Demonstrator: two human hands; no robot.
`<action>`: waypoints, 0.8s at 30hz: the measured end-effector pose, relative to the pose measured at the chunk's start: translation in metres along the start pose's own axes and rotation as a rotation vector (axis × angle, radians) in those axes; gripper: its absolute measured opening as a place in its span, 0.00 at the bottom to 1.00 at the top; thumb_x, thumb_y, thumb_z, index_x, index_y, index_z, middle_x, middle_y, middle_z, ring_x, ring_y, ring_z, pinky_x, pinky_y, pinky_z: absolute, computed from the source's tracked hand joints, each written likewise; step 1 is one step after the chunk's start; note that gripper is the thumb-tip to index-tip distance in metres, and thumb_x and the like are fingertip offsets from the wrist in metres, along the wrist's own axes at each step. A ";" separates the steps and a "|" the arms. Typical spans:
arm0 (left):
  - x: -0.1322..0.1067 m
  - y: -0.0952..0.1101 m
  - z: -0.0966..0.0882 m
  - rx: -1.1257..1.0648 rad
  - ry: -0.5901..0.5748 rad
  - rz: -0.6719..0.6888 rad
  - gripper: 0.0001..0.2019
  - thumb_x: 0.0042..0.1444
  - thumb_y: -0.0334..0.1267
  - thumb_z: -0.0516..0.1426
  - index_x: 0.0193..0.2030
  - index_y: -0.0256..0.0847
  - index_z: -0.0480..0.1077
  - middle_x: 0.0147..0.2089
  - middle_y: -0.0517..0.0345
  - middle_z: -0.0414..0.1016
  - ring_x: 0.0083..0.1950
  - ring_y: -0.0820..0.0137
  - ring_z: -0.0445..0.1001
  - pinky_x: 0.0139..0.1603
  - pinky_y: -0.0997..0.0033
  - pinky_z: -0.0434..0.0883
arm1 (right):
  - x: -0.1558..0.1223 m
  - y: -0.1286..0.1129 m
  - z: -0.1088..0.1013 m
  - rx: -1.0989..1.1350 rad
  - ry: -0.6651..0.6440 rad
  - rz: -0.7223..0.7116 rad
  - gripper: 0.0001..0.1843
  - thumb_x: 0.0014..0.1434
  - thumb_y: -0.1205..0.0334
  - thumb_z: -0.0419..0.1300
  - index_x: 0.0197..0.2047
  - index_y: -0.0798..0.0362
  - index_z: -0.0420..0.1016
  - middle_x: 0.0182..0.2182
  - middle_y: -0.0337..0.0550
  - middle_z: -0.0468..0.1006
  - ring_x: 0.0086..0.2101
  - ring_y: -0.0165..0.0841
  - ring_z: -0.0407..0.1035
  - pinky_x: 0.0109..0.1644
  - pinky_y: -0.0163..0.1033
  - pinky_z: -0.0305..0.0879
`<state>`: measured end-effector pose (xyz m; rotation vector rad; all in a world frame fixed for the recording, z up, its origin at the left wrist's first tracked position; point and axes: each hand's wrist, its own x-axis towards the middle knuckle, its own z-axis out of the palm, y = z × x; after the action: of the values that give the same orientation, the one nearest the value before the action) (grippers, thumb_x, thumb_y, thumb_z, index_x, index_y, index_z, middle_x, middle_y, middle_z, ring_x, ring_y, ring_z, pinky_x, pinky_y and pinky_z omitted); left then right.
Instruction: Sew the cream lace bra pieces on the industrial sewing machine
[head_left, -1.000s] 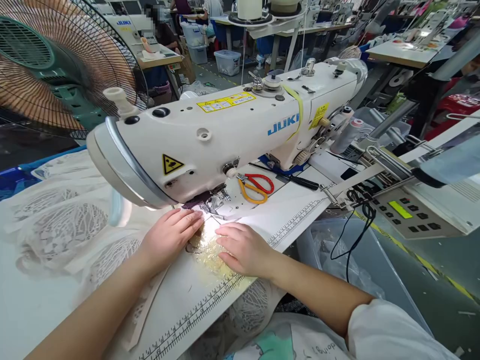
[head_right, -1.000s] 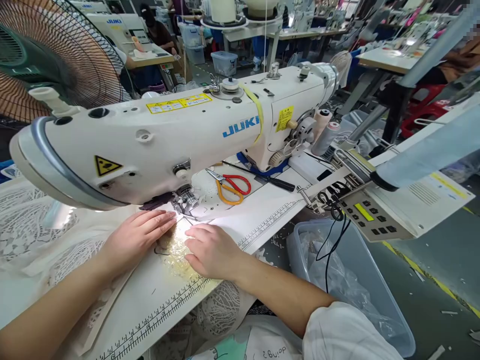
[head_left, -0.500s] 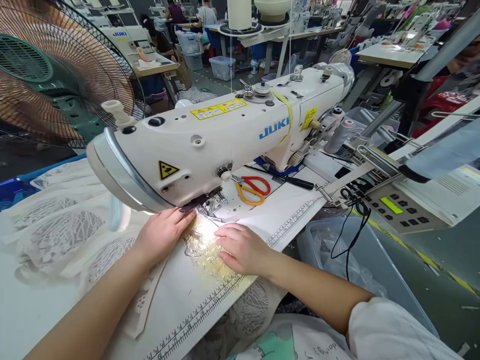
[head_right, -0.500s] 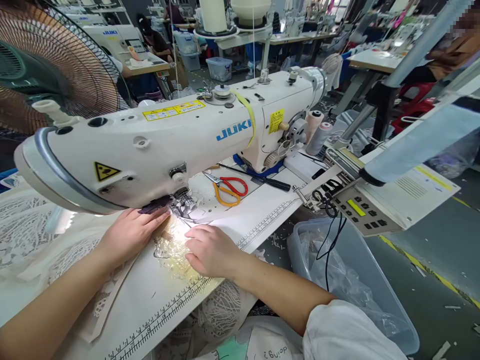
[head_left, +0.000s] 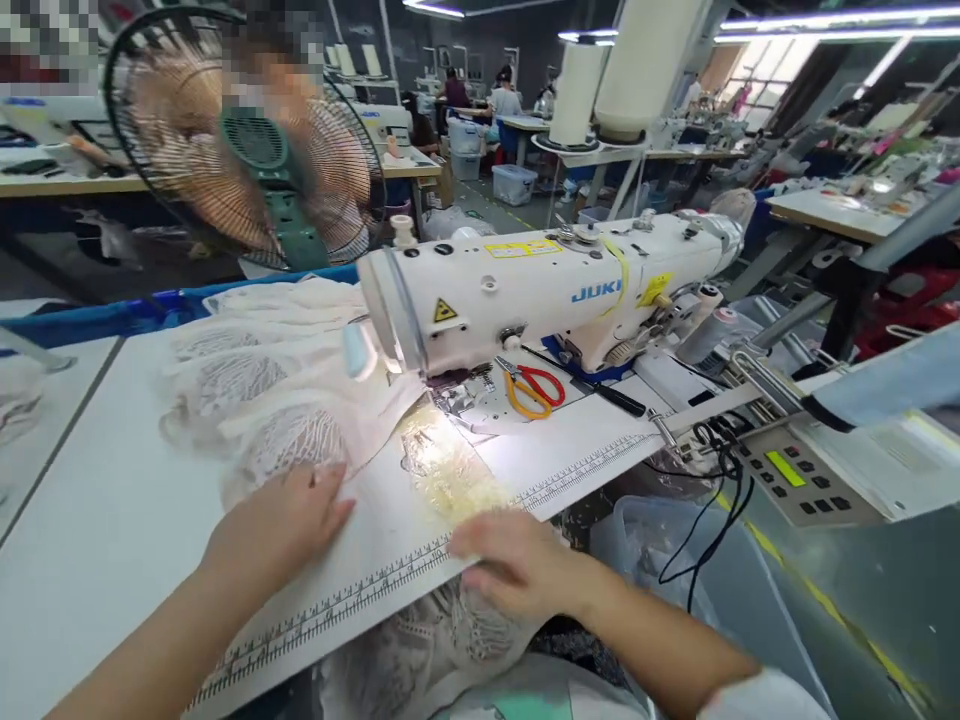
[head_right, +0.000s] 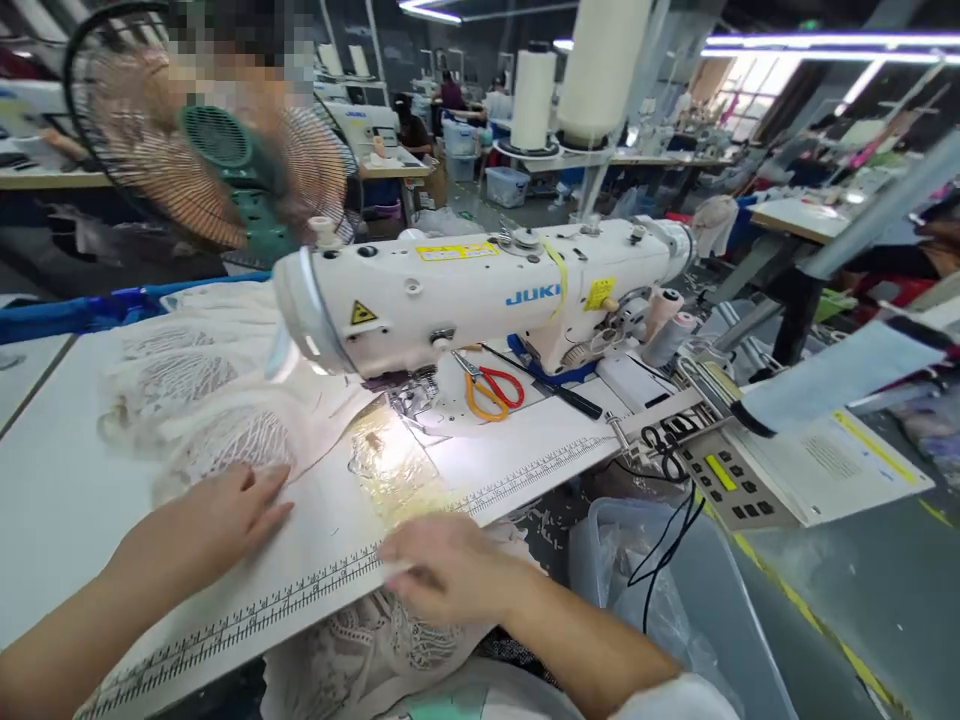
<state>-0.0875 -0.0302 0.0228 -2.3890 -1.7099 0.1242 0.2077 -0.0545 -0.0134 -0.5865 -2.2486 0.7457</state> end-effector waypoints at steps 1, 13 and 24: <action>0.002 -0.007 0.006 0.000 0.035 -0.028 0.22 0.60 0.44 0.44 0.46 0.38 0.75 0.33 0.43 0.77 0.30 0.58 0.76 0.23 0.64 0.69 | -0.011 -0.007 0.001 0.065 -0.152 0.005 0.15 0.65 0.55 0.50 0.45 0.52 0.74 0.39 0.44 0.81 0.41 0.33 0.75 0.46 0.36 0.70; -0.056 0.028 0.011 -0.386 0.331 -0.076 0.22 0.64 0.49 0.43 0.56 0.44 0.67 0.59 0.48 0.72 0.60 0.55 0.68 0.58 0.50 0.67 | -0.089 0.049 0.039 -0.453 -0.342 0.622 0.11 0.56 0.67 0.57 0.42 0.53 0.77 0.41 0.51 0.80 0.46 0.46 0.72 0.49 0.47 0.68; -0.141 0.109 0.045 -1.200 0.086 0.120 0.16 0.59 0.43 0.52 0.54 0.58 0.68 0.46 0.64 0.79 0.46 0.69 0.77 0.45 0.76 0.74 | -0.063 0.001 0.008 -0.378 -0.523 0.530 0.11 0.59 0.62 0.53 0.26 0.52 0.67 0.25 0.43 0.74 0.27 0.35 0.70 0.30 0.35 0.66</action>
<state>-0.0408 -0.1921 -0.0506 -3.1195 -1.8580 -1.3148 0.2436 -0.0933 -0.0479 -1.3353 -2.7798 0.7931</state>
